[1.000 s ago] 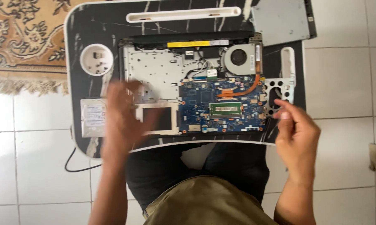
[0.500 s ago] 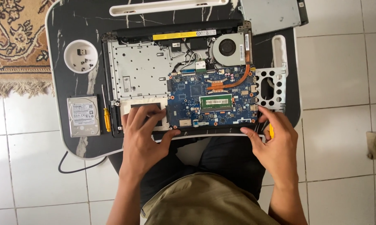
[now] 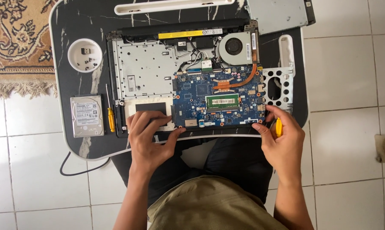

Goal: The person uses a yellow screwdriver to remove screws from the hard drive bay of a disassembled laptop. They then remove the hard drive and place it on the table.

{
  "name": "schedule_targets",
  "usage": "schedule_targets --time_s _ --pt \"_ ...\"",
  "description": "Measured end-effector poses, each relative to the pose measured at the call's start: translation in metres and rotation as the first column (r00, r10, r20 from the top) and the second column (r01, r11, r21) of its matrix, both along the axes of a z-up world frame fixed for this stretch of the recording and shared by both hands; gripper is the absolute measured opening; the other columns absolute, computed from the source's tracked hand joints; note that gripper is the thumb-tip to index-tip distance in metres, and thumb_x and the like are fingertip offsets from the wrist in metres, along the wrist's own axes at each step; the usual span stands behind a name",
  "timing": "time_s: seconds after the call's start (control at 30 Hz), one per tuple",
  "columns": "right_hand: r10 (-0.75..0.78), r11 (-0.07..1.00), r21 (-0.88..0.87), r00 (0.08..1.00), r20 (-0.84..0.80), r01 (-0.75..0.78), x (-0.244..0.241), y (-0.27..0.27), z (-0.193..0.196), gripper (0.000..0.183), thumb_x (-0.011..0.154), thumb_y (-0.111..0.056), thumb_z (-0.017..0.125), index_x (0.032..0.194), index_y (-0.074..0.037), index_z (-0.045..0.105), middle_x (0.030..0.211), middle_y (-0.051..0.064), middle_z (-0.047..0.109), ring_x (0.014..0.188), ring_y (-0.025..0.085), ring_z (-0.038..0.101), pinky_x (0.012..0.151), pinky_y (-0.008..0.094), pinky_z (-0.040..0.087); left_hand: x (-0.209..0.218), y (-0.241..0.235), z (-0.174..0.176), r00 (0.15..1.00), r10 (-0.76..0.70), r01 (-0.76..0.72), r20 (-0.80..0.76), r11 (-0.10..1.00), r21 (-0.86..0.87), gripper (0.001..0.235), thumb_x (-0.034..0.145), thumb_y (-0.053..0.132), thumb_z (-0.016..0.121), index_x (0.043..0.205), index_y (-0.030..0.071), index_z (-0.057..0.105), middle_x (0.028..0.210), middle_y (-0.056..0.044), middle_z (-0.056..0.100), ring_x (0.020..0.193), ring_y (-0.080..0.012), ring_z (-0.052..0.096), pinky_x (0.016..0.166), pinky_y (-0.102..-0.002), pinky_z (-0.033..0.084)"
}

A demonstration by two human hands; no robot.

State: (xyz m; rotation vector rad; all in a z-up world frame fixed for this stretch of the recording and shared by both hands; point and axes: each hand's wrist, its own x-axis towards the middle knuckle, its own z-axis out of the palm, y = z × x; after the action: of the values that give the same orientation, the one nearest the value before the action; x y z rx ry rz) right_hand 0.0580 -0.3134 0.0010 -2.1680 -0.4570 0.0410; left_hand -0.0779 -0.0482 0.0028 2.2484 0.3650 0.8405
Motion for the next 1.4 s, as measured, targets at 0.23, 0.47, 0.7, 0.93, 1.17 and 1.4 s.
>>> schedule_targets --time_s 0.23,0.47,0.7,0.93,1.17,1.4 --pt "-0.001 0.997 0.076 0.998 -0.066 0.006 0.002 -0.003 -0.009 0.042 0.089 0.003 0.079 0.127 0.012 0.063 0.092 0.024 0.062 0.059 0.028 0.059 0.058 0.036 0.052 0.0 -0.002 -0.009 0.989 -0.005 -0.006 0.146 0.997 0.08 0.027 0.067 0.009 0.096 0.087 0.002 0.08 0.085 -0.011 0.072 0.078 -0.033 0.067 0.083 -0.046 0.049" --pt "0.0 0.993 0.119 0.995 -0.099 0.012 0.0 -0.005 -0.013 0.042 0.091 0.002 0.077 0.129 0.011 0.061 0.093 0.021 0.06 0.065 0.024 0.058 0.062 0.035 0.052 0.002 -0.002 -0.02 0.975 -0.005 -0.025 0.222 0.991 0.133 0.027 0.069 0.01 0.096 0.089 0.002 0.079 0.088 -0.011 0.073 0.078 -0.033 0.067 0.08 -0.046 0.051" --pt "-0.005 0.99 0.141 0.992 -0.126 0.023 -0.002 -0.004 -0.015 0.04 0.094 0.002 0.073 0.131 0.011 0.059 0.096 0.02 0.058 0.072 0.025 0.06 0.071 0.038 0.054 0.004 -0.002 -0.03 0.959 0.021 -0.085 0.283 0.972 0.219 0.025 0.077 0.021 0.092 0.089 0.004 0.079 0.085 -0.008 0.073 0.074 -0.0304 0.066 0.078 -0.045 0.049" --pt "0.0 0.994 0.113 0.995 -0.098 0.011 -0.002 -0.002 -0.012 0.041 0.093 0.0 0.075 0.13 0.011 0.06 0.094 0.02 0.058 0.068 0.024 0.057 0.067 0.037 0.052 0.004 -0.003 -0.034 0.959 0.052 -0.119 0.278 0.966 0.23 0.028 0.078 0.025 0.092 0.092 0.006 0.079 0.089 -0.007 0.075 0.075 -0.028 0.066 0.078 -0.042 0.049" --pt "-0.013 0.996 0.082 0.998 -0.053 0.017 -0.001 -0.003 -0.013 0.042 0.091 0.0 0.077 0.129 0.01 0.062 0.092 0.021 0.059 0.066 0.026 0.058 0.064 0.038 0.05 0.002 -0.008 -0.009 0.993 0.05 -0.071 0.111 0.98 0.188 0.041 0.08 0.021 0.09 0.111 0.0 0.074 0.114 -0.013 0.073 0.092 -0.0316 0.067 0.086 -0.041 0.043" --pt "-0.022 1.0 0.02 1.0 0.019 0.021 -0.006 0.002 -0.006 0.038 0.089 0.0 0.079 0.124 0.009 0.066 0.091 0.022 0.061 0.061 0.029 0.058 0.057 0.037 0.05 0.0 -0.005 -0.018 0.997 0.024 -0.033 0.072 0.991 0.13 0.03 0.076 0.017 0.092 0.097 0.002 0.077 0.099 -0.009 0.074 0.088 -0.03 0.068 0.088 -0.042 0.042"
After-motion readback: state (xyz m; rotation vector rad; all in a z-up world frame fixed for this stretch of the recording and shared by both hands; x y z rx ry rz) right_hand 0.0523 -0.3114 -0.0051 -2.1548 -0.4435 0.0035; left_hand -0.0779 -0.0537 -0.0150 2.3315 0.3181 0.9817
